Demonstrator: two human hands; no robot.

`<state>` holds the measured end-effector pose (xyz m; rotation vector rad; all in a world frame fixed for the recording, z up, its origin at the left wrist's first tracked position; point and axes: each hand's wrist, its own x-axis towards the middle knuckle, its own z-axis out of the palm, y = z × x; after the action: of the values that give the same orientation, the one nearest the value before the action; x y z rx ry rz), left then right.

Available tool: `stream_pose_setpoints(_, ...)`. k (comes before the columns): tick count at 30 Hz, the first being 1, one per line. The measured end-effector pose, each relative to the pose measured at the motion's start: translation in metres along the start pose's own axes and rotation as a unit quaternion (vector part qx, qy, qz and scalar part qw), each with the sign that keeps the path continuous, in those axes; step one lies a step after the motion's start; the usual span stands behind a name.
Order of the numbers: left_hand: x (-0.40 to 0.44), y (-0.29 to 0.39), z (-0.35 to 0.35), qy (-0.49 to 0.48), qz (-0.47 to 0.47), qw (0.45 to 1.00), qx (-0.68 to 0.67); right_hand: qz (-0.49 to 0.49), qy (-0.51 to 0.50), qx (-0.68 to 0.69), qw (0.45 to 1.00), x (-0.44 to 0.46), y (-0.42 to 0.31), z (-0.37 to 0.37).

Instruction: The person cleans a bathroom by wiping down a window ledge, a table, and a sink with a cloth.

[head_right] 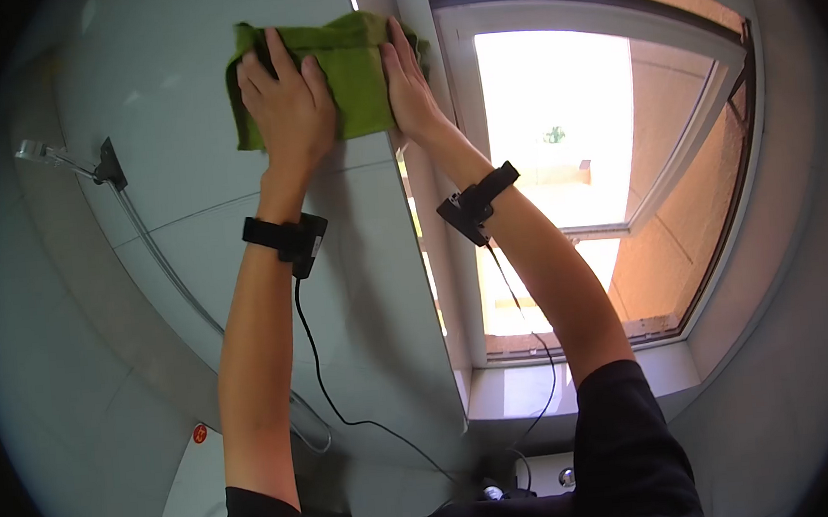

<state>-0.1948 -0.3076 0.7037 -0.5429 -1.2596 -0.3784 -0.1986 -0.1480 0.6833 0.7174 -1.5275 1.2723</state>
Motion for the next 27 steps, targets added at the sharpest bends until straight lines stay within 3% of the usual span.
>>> stream_pose_setpoints(6,-0.016,-0.007,0.003,-0.046,0.069,0.996,-0.026,-0.075,0.009,0.013,0.997,-0.025,0.019,0.011)
stream_pose_setpoints(9,-0.039,-0.001,0.0,-0.068,0.076,0.994,-0.041,-0.158,-0.037,-0.106,0.981,-0.041,0.051,0.006)
stream_pose_setpoints(13,-0.085,0.005,-0.009,-0.098,0.066,0.992,-0.045,-0.207,-0.015,-0.185,0.961,-0.096,0.058,0.01)
stream_pose_setpoints(19,-0.172,0.032,-0.043,-0.196,0.018,0.979,-0.061,-0.063,-0.039,-0.092,0.993,-0.182,0.067,0.007)
stream_pose_setpoints(20,-0.188,0.032,-0.048,-0.21,0.013,0.976,-0.062,-0.076,-0.027,-0.102,0.992,-0.198,0.076,0.007)
stream_pose_setpoints(27,-0.303,0.041,-0.078,-0.311,-0.07,0.945,-0.075,0.076,-0.01,-0.079,0.994,-0.304,0.105,0.004)
